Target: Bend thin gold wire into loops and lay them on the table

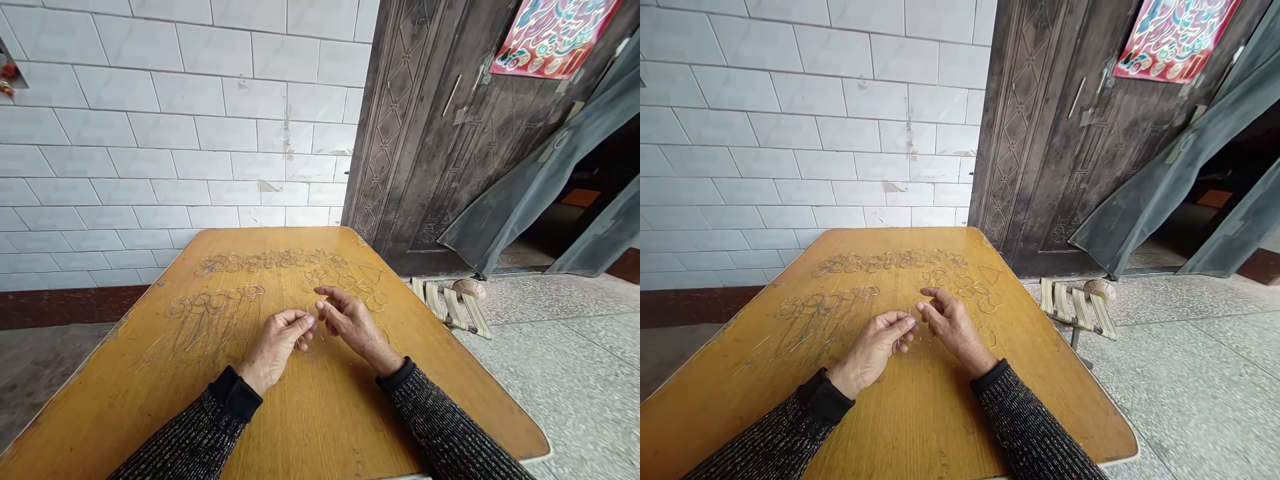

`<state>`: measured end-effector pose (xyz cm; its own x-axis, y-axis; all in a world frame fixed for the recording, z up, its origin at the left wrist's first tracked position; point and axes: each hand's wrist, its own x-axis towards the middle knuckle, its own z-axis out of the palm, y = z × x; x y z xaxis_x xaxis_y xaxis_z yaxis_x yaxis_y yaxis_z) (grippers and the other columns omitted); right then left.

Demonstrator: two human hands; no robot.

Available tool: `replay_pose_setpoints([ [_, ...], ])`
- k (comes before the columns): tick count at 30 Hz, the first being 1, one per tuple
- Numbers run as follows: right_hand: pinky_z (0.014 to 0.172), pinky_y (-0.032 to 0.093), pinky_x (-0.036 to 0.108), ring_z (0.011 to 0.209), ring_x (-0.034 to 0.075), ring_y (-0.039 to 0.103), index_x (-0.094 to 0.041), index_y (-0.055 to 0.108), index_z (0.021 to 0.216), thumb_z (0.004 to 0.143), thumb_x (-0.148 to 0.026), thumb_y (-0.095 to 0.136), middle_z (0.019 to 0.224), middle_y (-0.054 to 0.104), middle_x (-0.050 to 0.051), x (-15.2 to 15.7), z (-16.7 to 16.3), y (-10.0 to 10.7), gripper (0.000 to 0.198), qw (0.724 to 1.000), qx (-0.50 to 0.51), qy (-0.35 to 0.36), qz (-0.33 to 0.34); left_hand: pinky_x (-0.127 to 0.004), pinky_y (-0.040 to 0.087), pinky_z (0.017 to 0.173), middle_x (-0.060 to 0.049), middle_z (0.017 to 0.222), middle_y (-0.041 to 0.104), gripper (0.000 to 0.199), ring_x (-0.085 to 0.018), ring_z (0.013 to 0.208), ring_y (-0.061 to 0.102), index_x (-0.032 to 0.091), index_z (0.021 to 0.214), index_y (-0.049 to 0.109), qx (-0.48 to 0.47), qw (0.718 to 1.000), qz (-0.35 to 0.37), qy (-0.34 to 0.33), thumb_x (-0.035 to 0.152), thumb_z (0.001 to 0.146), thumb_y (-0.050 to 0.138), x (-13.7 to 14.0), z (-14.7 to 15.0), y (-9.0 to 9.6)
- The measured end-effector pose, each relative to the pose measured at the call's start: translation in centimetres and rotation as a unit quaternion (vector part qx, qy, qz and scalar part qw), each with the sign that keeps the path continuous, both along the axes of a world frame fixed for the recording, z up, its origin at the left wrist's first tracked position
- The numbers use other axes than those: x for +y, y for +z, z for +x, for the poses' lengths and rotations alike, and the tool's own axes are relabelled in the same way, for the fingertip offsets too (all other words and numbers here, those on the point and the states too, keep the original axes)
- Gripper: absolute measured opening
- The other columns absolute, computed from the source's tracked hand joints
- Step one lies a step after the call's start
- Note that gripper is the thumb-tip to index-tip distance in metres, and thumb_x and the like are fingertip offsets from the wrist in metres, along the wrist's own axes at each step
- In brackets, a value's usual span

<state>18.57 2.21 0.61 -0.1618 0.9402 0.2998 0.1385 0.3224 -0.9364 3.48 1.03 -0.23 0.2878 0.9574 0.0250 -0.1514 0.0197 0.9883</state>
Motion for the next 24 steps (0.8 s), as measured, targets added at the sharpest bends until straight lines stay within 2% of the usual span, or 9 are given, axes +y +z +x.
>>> replay_pose_setpoints([
  [2,0.04,0.037,0.02,0.042,0.007,0.044,-0.015,0.05,0.105,0.077,-0.042,0.052,0.063,0.052,-0.003,-0.2,-0.3,0.1,0.039,1.0,0.001,0.016,-0.007,-0.019,0.039,0.053,-0.003,0.073,0.058,0.022,-0.01,0.063,0.05,0.014,0.075,0.063,-0.027,0.998,0.023,0.046,0.036,0.071,0.062,0.2,0.0,-0.1],
  [5,0.042,0.036,0.019,0.044,0.007,0.045,-0.016,0.054,0.089,0.074,-0.038,0.056,0.059,0.052,-0.004,-0.6,-0.7,0.2,0.027,0.997,-0.03,0.065,-0.02,-0.021,0.04,0.057,-0.004,0.076,0.06,0.024,-0.011,0.067,0.052,0.014,0.078,0.063,-0.033,0.995,0.041,0.086,0.037,0.071,0.062,0.5,0.0,-0.2],
  [9,0.04,0.033,0.018,0.041,0.006,0.041,-0.017,0.054,0.073,0.074,-0.027,0.054,0.054,0.049,-0.005,-0.8,-1.0,0.2,0.011,0.997,-0.047,0.054,-0.024,-0.022,0.041,0.059,-0.003,0.073,0.06,0.025,-0.012,0.067,0.053,0.014,0.076,0.063,-0.015,0.995,0.032,0.089,0.037,0.069,0.064,0.5,-0.1,-0.1],
  [13,0.04,0.032,0.018,0.041,0.005,0.039,-0.017,0.053,0.067,0.073,-0.022,0.052,0.051,0.046,-0.006,-0.6,-0.9,-0.1,0.008,0.998,-0.045,0.041,-0.007,-0.019,0.039,0.055,-0.002,0.07,0.058,0.024,-0.01,0.063,0.053,0.013,0.072,0.062,-0.051,0.995,-0.019,0.087,0.034,0.063,0.069,0.6,-0.2,0.0],
  [17,0.04,0.034,0.019,0.04,0.006,0.044,-0.018,0.05,0.07,0.074,-0.029,0.052,0.055,0.049,-0.005,-0.5,-0.7,-0.1,0.012,0.999,0.009,0.028,-0.014,-0.018,0.04,0.053,0.0,0.068,0.056,0.023,-0.007,0.058,0.052,0.013,0.072,0.059,-0.134,0.982,-0.079,0.109,0.03,0.061,0.07,0.8,-0.3,0.3],
  [21,0.04,0.039,0.02,0.042,0.007,0.049,-0.019,0.044,0.071,0.069,-0.029,0.056,0.057,0.052,-0.004,-0.4,-0.8,0.3,0.016,0.995,0.079,-0.009,-0.056,-0.016,0.04,0.052,0.002,0.065,0.055,0.021,-0.006,0.058,0.053,0.014,0.069,0.056,-0.187,0.969,-0.088,0.136,0.026,0.061,0.071,1.1,-0.5,0.6],
  [24,0.045,0.043,0.021,0.048,0.009,0.054,-0.019,0.043,0.07,0.065,-0.028,0.06,0.064,0.057,-0.002,-0.5,-0.7,0.5,0.02,0.986,0.138,-0.006,-0.091,-0.016,0.04,0.051,0.002,0.064,0.054,0.018,-0.007,0.06,0.055,0.014,0.067,0.055,-0.209,0.962,-0.091,0.153,0.024,0.063,0.07,1.2,-0.6,0.8],
])
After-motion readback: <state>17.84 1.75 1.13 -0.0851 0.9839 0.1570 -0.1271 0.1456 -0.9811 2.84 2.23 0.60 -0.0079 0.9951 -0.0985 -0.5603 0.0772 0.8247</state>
